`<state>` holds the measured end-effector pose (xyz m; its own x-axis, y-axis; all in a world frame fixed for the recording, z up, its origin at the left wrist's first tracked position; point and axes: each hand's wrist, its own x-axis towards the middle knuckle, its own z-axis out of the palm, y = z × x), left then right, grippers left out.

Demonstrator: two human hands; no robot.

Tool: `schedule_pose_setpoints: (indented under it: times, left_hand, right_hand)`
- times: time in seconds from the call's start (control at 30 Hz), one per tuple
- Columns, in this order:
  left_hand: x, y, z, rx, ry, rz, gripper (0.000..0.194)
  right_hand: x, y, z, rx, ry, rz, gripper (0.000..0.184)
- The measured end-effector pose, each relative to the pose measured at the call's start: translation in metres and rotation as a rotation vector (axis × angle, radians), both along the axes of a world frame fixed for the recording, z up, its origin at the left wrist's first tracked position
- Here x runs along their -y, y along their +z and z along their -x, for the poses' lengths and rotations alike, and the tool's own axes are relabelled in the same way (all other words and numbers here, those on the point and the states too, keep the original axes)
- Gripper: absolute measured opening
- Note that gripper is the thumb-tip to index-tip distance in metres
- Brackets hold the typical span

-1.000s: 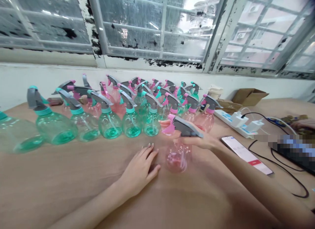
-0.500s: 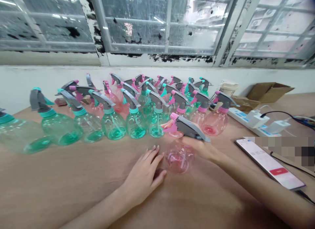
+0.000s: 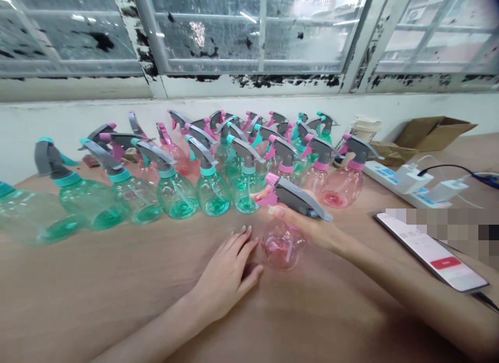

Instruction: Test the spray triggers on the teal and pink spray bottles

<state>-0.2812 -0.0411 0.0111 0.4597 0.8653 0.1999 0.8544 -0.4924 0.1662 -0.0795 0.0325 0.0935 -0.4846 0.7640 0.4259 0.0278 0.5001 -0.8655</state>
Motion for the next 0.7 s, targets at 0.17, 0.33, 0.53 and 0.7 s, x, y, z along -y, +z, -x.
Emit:
schedule_pose_setpoints:
  times: [0.17,0.33,0.53,0.7]
  left_hand:
    - [-0.0004,-0.0005,0.0010,-0.005,-0.007,-0.020,0.046]
    - [-0.0008,-0.0010,0.0009,-0.011,-0.007,-0.041,0.044]
    - [0.0000,0.0004,0.0005,-0.027,-0.013,-0.051,0.044]
    - [-0.0002,0.0014,0.0000,-0.035,-0.019,-0.054,0.043]
  right_hand:
    - [-0.0003,0.0024,-0.0007,0.014,-0.026,-0.097,0.028]
    - [-0.0012,-0.0004,-0.0003,0.044,-0.063,-0.120,0.034]
    - [0.0002,-0.0016,0.0013,-0.052,-0.004,-0.052,0.018]
    - [0.0014,-0.0029,0.0021,-0.062,-0.035,-0.012,0.017]
